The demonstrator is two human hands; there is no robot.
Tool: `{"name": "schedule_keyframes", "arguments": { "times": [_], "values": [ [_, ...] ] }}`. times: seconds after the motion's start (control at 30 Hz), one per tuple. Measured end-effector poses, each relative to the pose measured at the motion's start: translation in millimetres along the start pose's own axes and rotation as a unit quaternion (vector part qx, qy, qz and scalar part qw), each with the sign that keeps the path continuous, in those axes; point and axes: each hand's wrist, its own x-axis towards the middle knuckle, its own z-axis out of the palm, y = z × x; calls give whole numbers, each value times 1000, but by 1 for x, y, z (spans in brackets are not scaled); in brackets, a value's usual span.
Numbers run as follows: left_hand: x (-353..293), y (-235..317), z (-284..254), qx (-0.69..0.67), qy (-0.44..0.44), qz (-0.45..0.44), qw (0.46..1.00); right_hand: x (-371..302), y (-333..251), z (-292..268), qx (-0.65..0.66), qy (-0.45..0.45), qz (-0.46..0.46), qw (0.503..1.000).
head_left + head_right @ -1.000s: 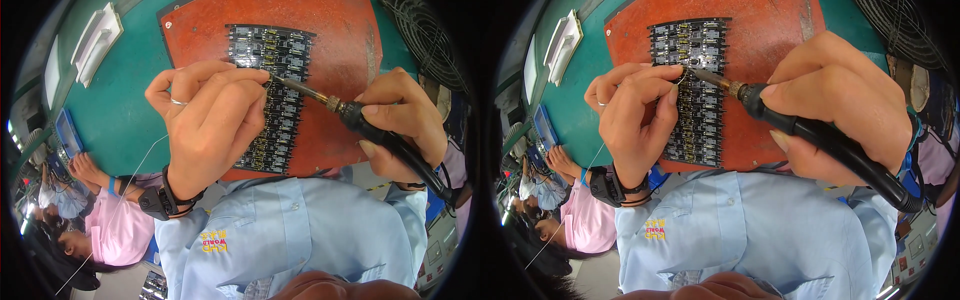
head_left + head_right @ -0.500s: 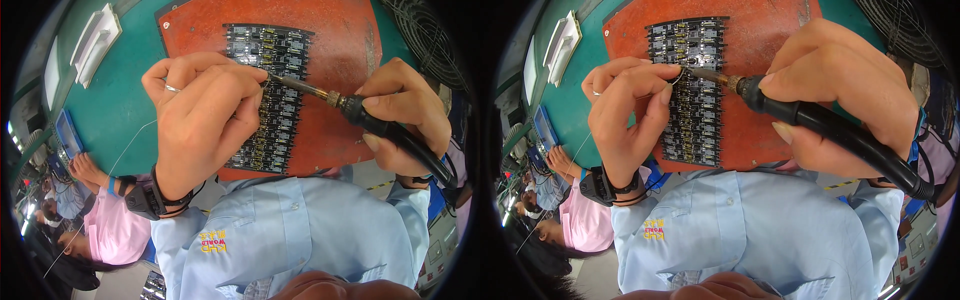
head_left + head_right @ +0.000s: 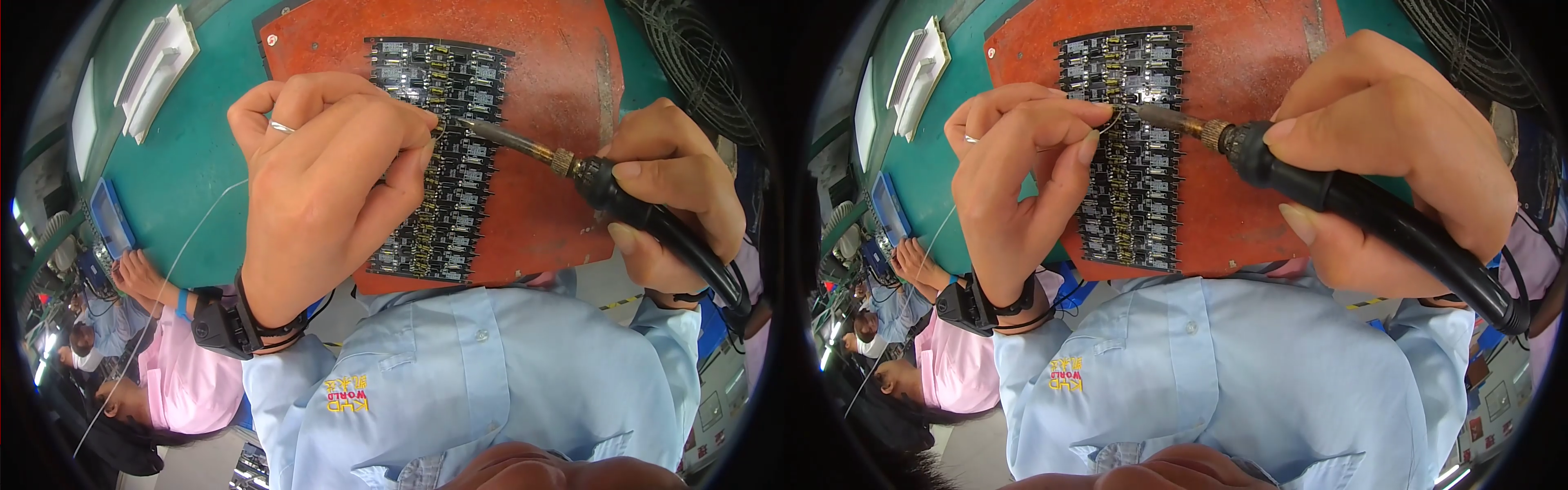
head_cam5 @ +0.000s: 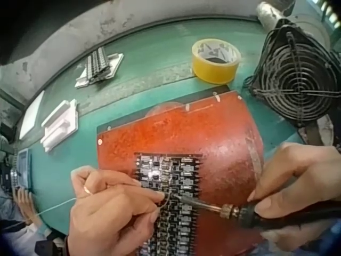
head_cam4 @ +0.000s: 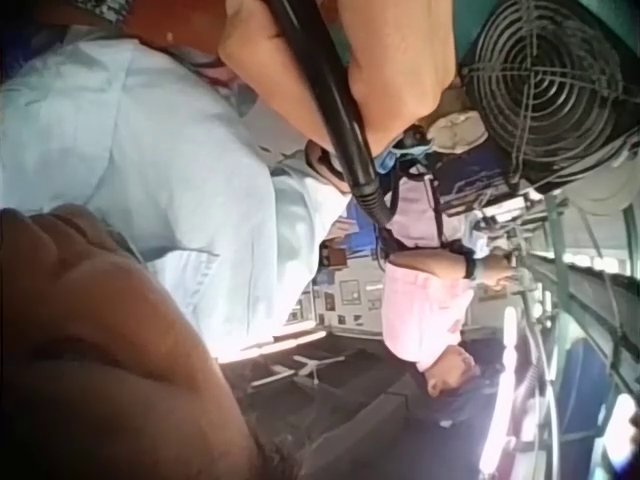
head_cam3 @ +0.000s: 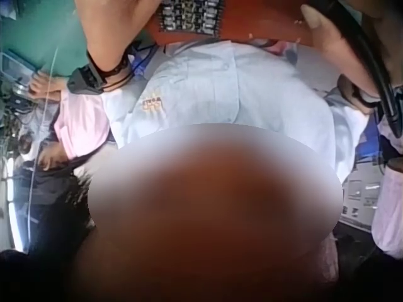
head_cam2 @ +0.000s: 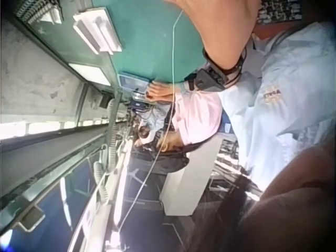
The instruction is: Soldering components onto a printed circuit board at an industrial workstation.
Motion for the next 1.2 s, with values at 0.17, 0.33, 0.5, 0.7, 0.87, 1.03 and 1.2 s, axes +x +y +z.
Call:
{"name": "schedule_keyframes", "arguments": {
  "times": [0.17, 0.33, 0.5, 0.7, 0.87, 1.03, 1.2],
  "values": [
    [3, 0, -2, 11, -19, 2, 1000, 1, 0, 4, 3, -4, 7, 1000],
    [4, 2, -3, 21, -23, -3, 1000, 2, 0, 9, 4, 17, 10, 1000],
    [5, 1, -2, 23, -23, -5, 999, 5, 1, 9, 10, 18, 15, 1000],
    [4, 1, -2, 4, -8, -8, 1000, 3, 1, 6, 6, 6, 8, 1000],
    [4, 2, -2, 16, -12, -11, 1000, 1, -3, 4, -16, 13, 6, 1000],
    [4, 4, 1, 33, -4, -12, 999, 3, -3, 5, -27, -1, 6, 1000],
    [3, 3, 5, 34, 9, -8, 999, 6, -2, 2, -28, -27, 0, 999]
  ]
}}
